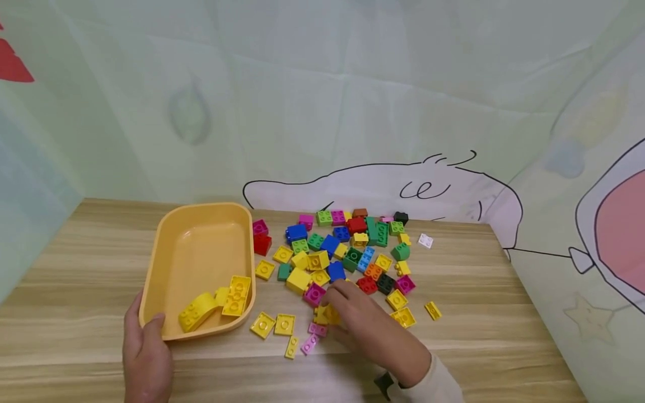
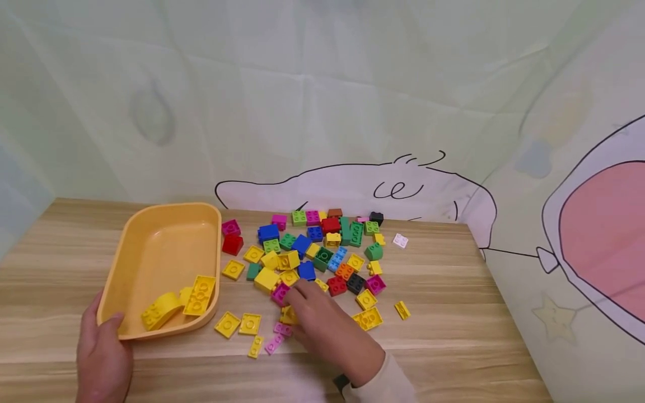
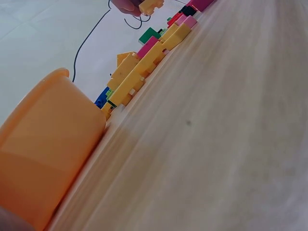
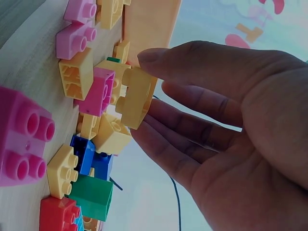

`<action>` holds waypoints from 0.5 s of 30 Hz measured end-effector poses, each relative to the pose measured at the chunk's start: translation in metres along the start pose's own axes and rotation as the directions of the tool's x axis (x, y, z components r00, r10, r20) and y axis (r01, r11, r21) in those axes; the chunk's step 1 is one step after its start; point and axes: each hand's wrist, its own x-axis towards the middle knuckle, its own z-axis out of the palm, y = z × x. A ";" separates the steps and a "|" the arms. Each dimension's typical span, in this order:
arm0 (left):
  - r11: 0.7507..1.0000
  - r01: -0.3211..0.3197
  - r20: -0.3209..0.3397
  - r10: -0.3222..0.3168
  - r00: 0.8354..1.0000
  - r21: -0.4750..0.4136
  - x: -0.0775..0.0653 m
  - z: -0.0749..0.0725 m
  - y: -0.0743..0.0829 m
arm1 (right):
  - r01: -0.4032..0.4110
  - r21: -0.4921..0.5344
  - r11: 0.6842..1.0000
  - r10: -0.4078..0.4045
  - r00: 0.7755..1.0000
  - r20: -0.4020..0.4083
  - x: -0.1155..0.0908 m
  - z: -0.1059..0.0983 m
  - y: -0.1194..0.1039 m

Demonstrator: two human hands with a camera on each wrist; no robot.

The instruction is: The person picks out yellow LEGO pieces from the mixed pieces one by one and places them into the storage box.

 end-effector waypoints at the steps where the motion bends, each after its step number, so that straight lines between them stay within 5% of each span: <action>1: 1.000 0.004 0.001 -0.004 1.000 0.004 0.000 0.000 0.000 | 0.004 -0.002 1.000 -0.004 1.000 -0.002 0.000 0.000 0.000; 15: 0.999 -0.001 0.024 0.000 1.000 0.044 -0.001 -0.002 0.002 | 0.019 -0.024 1.000 -0.018 1.000 0.022 0.004 -0.003 -0.004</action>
